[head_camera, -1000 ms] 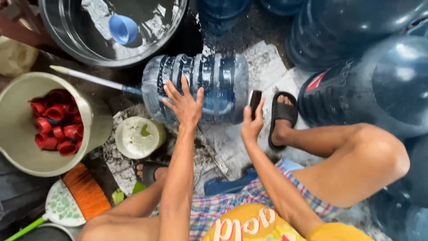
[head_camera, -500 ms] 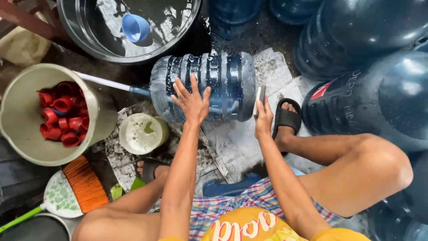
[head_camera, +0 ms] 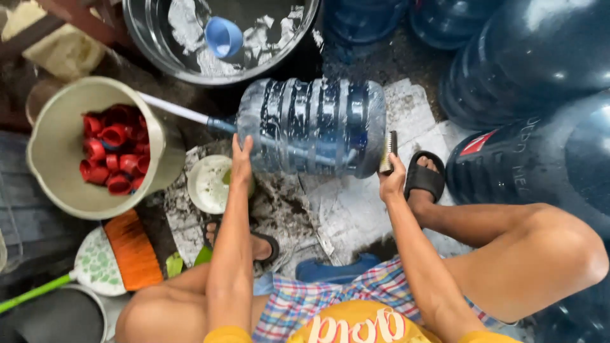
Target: Scrubbing the exterior of a large plastic water jug with a sponge and rinsing it with a hose.
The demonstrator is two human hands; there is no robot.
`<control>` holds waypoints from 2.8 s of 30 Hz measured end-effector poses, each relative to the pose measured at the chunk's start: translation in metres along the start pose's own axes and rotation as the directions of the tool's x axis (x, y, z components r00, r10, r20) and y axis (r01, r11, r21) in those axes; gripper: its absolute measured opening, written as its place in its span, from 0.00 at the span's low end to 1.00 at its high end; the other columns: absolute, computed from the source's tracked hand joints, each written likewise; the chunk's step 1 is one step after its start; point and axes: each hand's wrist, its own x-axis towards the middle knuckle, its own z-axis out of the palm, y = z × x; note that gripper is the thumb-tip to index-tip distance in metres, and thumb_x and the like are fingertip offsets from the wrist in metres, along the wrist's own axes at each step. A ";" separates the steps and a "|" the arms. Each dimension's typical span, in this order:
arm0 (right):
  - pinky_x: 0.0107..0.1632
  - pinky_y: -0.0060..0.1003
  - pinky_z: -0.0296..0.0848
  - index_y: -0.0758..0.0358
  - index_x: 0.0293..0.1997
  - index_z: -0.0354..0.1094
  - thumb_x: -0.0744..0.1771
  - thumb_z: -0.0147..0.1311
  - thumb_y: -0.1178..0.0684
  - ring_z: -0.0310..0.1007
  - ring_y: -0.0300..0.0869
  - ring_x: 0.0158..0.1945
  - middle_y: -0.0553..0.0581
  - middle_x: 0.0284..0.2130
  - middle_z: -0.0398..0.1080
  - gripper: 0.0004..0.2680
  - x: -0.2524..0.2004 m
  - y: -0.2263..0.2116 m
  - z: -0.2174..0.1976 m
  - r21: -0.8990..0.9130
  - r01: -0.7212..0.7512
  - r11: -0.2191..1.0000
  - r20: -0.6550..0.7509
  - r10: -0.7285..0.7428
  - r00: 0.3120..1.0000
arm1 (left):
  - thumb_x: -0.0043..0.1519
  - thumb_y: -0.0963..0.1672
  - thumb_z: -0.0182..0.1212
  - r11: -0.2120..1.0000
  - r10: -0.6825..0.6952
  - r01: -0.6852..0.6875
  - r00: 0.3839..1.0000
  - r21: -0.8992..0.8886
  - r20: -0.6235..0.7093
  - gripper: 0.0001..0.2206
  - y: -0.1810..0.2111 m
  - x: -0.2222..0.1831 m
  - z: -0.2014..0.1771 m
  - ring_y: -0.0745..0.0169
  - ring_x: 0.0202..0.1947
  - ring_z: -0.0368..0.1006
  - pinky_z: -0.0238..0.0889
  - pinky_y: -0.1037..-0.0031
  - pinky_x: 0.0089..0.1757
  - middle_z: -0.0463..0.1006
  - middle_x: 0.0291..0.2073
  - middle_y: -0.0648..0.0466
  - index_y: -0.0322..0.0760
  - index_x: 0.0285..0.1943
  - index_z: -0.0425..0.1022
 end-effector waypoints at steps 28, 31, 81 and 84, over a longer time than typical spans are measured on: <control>0.57 0.62 0.60 0.52 0.61 0.58 0.66 0.47 0.43 0.64 0.54 0.51 0.66 0.52 0.61 0.17 -0.041 -0.022 0.010 -0.148 -0.104 0.984 -0.023 0.101 0.995 | 0.52 0.56 0.63 0.665 -0.290 0.335 0.940 -0.668 0.182 0.26 -0.026 0.113 -0.008 0.56 0.50 0.71 0.61 0.68 0.53 0.75 0.49 0.47 0.39 0.53 0.74; 0.57 0.60 0.62 0.52 0.61 0.58 0.67 0.46 0.44 0.66 0.52 0.51 0.64 0.51 0.61 0.17 -0.055 -0.019 0.012 -0.150 -0.126 0.981 -0.003 0.127 0.992 | 0.53 0.61 0.57 0.773 -0.310 0.350 0.936 -0.529 0.166 0.30 -0.006 0.095 -0.012 0.56 0.55 0.68 0.54 0.64 0.58 0.74 0.51 0.51 0.42 0.56 0.72; 0.61 0.50 0.57 0.59 0.64 0.57 0.66 0.51 0.56 0.58 0.61 0.60 0.69 0.55 0.57 0.18 -0.052 -0.009 0.042 -0.544 0.838 -0.038 0.653 -0.647 0.394 | 0.65 0.48 0.43 0.239 0.672 -0.743 0.591 0.625 0.446 0.17 0.076 -0.059 0.163 0.51 0.64 0.57 0.40 0.52 0.61 0.63 0.62 0.48 0.53 0.63 0.65; 0.62 0.51 0.55 0.43 0.66 0.54 0.67 0.51 0.53 0.57 0.54 0.62 0.58 0.56 0.60 0.19 -0.030 -0.061 0.067 -0.606 0.775 0.180 0.632 -0.484 0.606 | 0.64 0.46 0.44 0.235 0.730 -0.769 0.543 0.594 0.414 0.19 0.078 -0.050 0.168 0.54 0.62 0.61 0.46 0.58 0.60 0.65 0.61 0.47 0.42 0.64 0.64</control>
